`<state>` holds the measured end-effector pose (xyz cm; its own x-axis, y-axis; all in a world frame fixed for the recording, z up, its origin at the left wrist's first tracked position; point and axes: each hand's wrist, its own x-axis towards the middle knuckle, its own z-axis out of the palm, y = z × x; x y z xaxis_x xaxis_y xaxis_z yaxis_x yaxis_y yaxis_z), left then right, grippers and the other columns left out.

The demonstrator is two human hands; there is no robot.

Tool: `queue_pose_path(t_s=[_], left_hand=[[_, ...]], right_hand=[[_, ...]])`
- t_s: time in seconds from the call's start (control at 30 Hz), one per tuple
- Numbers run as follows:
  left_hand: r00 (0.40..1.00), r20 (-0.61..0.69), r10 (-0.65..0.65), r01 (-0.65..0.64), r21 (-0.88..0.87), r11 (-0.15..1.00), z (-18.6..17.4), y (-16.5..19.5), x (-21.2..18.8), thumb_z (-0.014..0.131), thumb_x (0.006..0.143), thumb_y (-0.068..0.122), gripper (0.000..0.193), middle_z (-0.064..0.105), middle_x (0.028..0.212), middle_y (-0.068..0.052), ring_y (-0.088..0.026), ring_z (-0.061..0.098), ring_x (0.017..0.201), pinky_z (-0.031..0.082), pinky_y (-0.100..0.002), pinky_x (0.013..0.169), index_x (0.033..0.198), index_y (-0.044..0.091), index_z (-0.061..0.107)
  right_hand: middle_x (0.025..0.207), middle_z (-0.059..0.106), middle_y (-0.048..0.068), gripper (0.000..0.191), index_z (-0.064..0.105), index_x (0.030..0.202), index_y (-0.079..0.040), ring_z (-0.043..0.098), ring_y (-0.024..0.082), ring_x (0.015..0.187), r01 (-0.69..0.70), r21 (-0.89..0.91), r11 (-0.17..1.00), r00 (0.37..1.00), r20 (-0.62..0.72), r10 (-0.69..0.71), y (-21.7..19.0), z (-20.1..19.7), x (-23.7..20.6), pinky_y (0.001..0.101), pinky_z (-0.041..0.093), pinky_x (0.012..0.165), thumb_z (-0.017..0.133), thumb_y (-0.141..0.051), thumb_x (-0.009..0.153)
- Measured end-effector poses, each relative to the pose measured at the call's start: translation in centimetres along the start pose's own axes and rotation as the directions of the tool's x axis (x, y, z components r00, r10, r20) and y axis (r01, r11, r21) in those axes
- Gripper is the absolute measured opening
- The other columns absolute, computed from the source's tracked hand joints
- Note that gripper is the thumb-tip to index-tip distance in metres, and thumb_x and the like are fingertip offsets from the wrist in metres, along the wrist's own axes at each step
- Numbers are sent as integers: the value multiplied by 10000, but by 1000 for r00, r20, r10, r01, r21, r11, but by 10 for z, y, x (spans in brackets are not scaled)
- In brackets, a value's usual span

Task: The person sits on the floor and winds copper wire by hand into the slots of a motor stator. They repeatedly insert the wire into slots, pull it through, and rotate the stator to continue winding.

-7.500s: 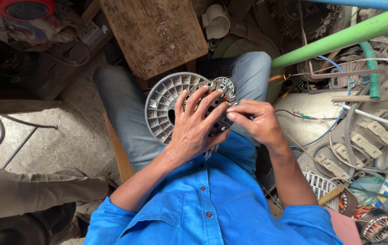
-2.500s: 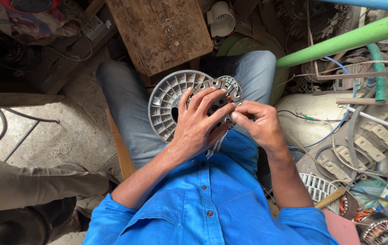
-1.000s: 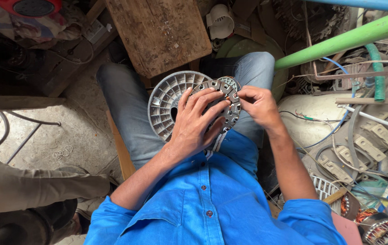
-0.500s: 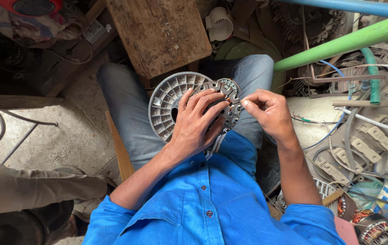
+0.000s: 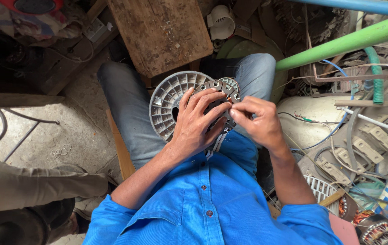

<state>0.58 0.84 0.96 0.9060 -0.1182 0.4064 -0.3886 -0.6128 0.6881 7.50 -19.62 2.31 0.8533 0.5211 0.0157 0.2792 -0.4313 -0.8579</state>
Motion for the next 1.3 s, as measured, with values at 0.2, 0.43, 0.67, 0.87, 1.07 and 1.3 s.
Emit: queue_pose_path(t_s=[0.2,0.43,0.67,0.87,1.07,1.3], left_hand=[[999,40,10,-14,112,994,6,2,-2,804,860,221,439,516,1459,-47,-275,443,1413,271,-600,1207,1279,256,675],[997,73,33,-45,171,984,11,2,-6,806,856,249,415,507,1488,-47,-264,437,1429,255,-617,1207,1253,263,687],[996,84,37,-53,190,980,12,1,-7,806,867,274,413,502,1497,-48,-271,431,1435,249,-621,1202,1262,274,685],[996,86,37,-53,189,981,12,1,-7,800,852,269,424,504,1502,-44,-272,426,1441,248,-625,1212,1260,265,686],[995,90,48,-65,195,979,12,0,-7,801,848,261,426,501,1507,-49,-276,420,1449,246,-628,1207,1258,252,685],[994,104,36,-52,159,986,6,-1,-5,783,832,193,501,507,1494,-54,-280,428,1440,251,-610,1208,1319,229,667]], right_hand=[[797,661,53,126,735,1000,35,589,101,679,56,26,998,998,30,-56,2,-8,-17,255,469,611,751,-45,903],[822,681,28,101,754,991,9,593,82,688,-45,25,999,998,-49,46,24,-15,-35,234,466,616,756,-56,914],[812,644,1,79,743,963,14,552,53,708,-154,194,969,984,-61,169,60,0,-45,217,433,627,744,-58,931],[792,617,3,66,746,932,24,512,55,699,-205,312,928,976,0,216,74,3,-51,231,395,619,748,-40,917],[827,652,15,60,728,924,37,580,82,751,-166,243,956,986,23,165,76,7,-42,243,456,670,702,-16,913],[1069,749,19,264,752,1096,-40,694,74,977,-291,665,688,957,197,214,78,32,-11,247,568,865,553,-49,921]])
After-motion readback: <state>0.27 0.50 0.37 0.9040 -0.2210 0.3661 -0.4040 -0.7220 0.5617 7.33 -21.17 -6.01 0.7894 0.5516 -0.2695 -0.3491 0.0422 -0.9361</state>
